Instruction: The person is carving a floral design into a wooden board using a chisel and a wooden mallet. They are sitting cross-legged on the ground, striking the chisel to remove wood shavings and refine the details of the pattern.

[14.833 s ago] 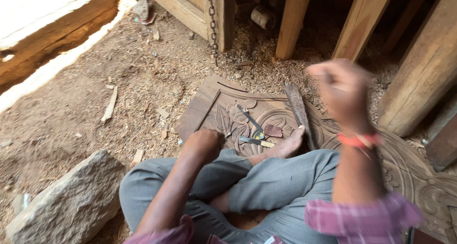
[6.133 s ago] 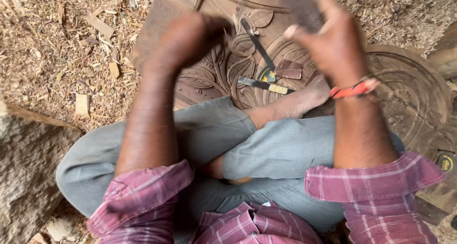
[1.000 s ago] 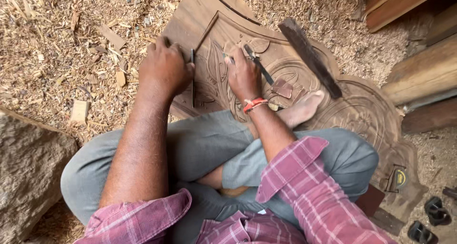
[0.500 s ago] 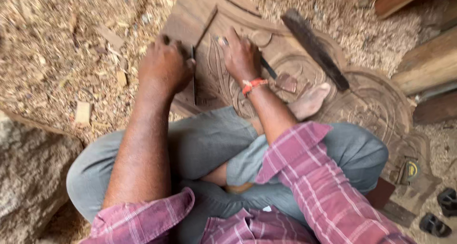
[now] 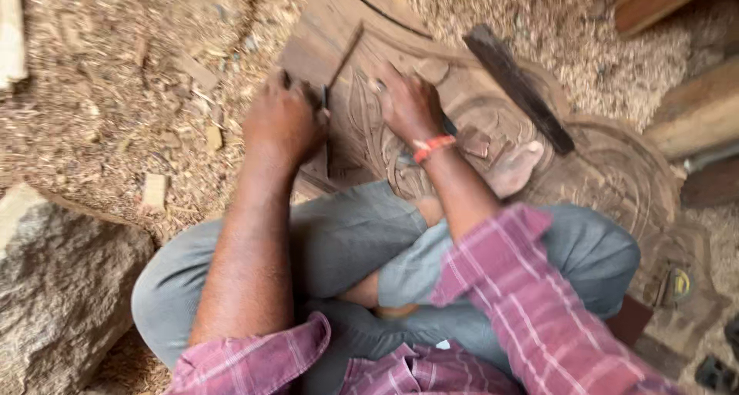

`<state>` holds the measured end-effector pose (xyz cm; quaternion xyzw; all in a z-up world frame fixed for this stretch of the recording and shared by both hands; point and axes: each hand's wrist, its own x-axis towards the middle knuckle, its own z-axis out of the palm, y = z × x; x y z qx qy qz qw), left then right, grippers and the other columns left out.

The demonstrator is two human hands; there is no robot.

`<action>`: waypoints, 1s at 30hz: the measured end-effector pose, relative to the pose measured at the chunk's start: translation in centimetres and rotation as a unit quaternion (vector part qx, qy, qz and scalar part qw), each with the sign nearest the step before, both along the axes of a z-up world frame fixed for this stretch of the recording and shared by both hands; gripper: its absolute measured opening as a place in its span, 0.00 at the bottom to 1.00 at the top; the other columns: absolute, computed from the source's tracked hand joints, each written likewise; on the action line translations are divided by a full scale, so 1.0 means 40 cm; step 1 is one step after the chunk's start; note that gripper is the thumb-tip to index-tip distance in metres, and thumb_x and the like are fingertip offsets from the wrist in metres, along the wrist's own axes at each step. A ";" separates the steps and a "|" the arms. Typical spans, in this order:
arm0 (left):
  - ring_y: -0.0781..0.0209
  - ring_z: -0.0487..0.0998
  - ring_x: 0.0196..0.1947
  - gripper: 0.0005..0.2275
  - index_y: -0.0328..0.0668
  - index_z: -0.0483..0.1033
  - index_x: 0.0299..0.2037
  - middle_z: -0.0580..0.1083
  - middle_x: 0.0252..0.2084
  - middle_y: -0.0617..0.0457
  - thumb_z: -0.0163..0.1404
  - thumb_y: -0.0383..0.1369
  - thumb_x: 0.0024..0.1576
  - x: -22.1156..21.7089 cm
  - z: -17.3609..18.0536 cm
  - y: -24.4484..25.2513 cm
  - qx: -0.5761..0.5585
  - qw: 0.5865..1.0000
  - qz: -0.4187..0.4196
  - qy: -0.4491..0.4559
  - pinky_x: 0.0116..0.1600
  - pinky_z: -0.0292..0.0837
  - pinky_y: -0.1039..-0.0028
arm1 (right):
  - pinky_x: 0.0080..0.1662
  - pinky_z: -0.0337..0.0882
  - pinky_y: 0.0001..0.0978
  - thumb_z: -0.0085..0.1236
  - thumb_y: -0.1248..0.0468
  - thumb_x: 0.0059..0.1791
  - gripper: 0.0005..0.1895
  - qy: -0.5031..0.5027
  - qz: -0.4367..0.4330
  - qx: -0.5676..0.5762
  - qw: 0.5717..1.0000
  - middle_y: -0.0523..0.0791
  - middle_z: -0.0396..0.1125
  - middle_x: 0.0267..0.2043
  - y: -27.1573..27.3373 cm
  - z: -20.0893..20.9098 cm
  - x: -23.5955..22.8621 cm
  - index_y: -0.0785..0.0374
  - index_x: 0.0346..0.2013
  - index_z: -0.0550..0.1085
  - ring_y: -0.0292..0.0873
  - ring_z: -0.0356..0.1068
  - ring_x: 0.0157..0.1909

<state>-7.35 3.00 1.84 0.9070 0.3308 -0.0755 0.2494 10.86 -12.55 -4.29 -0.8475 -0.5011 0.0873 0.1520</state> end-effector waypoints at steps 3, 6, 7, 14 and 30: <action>0.40 0.68 0.63 0.22 0.39 0.74 0.57 0.65 0.62 0.35 0.55 0.45 0.58 0.003 0.007 0.005 -0.054 0.998 0.029 0.023 0.64 0.67 0.56 | 0.34 0.69 0.55 0.55 0.60 0.53 0.13 -0.025 0.032 0.047 0.998 0.55 0.71 0.30 0.025 0.012 -0.001 0.63 0.49 0.71 0.60 0.72 0.34; 0.41 0.68 0.62 0.23 0.38 0.72 0.59 0.65 0.62 0.36 0.53 0.46 0.60 0.017 0.014 0.007 -0.065 0.996 0.029 0.044 0.62 0.67 0.55 | 0.35 0.69 0.55 0.54 0.60 0.56 0.10 -0.049 0.035 0.038 0.997 0.53 0.70 0.29 0.057 -0.023 0.014 0.62 0.47 0.69 0.59 0.72 0.34; 0.42 0.68 0.62 0.22 0.39 0.73 0.58 0.65 0.63 0.36 0.52 0.46 0.60 0.018 0.017 -0.005 -0.073 0.996 0.026 0.045 0.63 0.68 0.55 | 0.36 0.68 0.56 0.54 0.59 0.58 0.09 -0.051 0.028 0.017 0.998 0.52 0.70 0.29 0.060 -0.029 0.011 0.62 0.44 0.69 0.59 0.72 0.35; 0.41 0.69 0.62 0.23 0.38 0.70 0.61 0.65 0.64 0.35 0.50 0.46 0.62 0.010 0.026 0.008 -0.077 0.995 0.025 0.066 0.61 0.70 0.52 | 0.37 0.69 0.59 0.55 0.66 0.49 0.11 0.025 -0.093 0.000 0.995 0.56 0.73 0.31 -0.020 0.055 -0.084 0.61 0.46 0.70 0.64 0.73 0.36; 0.45 0.71 0.66 0.17 0.48 0.78 0.59 0.66 0.68 0.40 0.47 0.44 0.65 -0.010 -0.006 -0.021 -0.045 0.994 0.004 0.099 0.65 0.71 0.55 | 0.40 0.70 0.58 0.57 0.60 0.52 0.09 0.065 -0.229 0.105 0.965 0.57 0.73 0.33 -0.097 -0.055 -0.185 0.62 0.39 0.70 0.65 0.73 0.40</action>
